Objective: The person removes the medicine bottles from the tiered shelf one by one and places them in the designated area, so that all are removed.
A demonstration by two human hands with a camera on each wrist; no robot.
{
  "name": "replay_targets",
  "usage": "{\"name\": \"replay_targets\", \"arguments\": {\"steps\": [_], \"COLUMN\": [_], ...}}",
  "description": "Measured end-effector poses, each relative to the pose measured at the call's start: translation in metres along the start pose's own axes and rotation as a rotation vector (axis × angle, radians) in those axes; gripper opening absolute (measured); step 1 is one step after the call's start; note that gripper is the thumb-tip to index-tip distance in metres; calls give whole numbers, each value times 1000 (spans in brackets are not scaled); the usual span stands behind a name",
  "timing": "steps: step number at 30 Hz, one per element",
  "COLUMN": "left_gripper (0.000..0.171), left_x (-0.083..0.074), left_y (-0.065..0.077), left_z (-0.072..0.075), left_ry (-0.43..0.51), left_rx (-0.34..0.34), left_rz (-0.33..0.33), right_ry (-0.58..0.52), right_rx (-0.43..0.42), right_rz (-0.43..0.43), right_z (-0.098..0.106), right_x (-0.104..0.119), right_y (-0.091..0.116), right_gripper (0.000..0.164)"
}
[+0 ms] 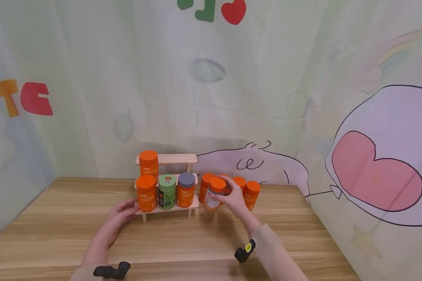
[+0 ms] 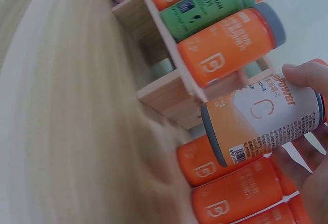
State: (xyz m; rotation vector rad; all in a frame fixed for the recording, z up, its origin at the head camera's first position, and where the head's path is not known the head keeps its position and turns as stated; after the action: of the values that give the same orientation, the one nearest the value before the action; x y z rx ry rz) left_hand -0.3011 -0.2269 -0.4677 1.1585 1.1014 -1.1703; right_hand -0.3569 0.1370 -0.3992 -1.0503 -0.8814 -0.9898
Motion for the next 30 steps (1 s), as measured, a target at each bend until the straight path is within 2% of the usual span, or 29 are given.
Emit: {"name": "replay_targets", "arguments": {"steps": [5,12,16,19,23,30], "left_gripper": [59,58,58,58,58,58], "left_x": [0,0,0,0,-1,-1], "left_y": [0,0,0,0,1,1], "left_z": [0,1,0,1,1,0], "left_ry": [5,10,10,10,6,1], "left_rx": [2,-5,-4,-5,-2,-4], "left_rz": [-1,0,4,11,14,6], "right_ry": [-20,-21,16,35,31,30], "right_rx": [-11,-31,-39,-45,-59,-52], "right_rz": [4,-44,-54,-59,-71,-74], "right_z": [-7,-15,-19,-21,-21,-24], "right_x": [-6,-13,4,-1,-26,-22], "right_y": [5,7,17,17,9,12], "right_gripper": [65,67,64,64,67,69]}}
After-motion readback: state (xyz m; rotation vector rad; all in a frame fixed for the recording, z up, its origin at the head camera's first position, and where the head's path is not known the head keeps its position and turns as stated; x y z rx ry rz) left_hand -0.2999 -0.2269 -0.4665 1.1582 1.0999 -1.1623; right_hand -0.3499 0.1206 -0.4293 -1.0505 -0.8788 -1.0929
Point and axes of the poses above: each hand's wrist, its own y-axis away from the middle knuckle, its own z-axis out of the back of the hand, x = y × z, the point moved 2 cm from there along -y, towards the middle knuckle, and after that the axes turned 2 degrees about -y, right-handed, at the moved point
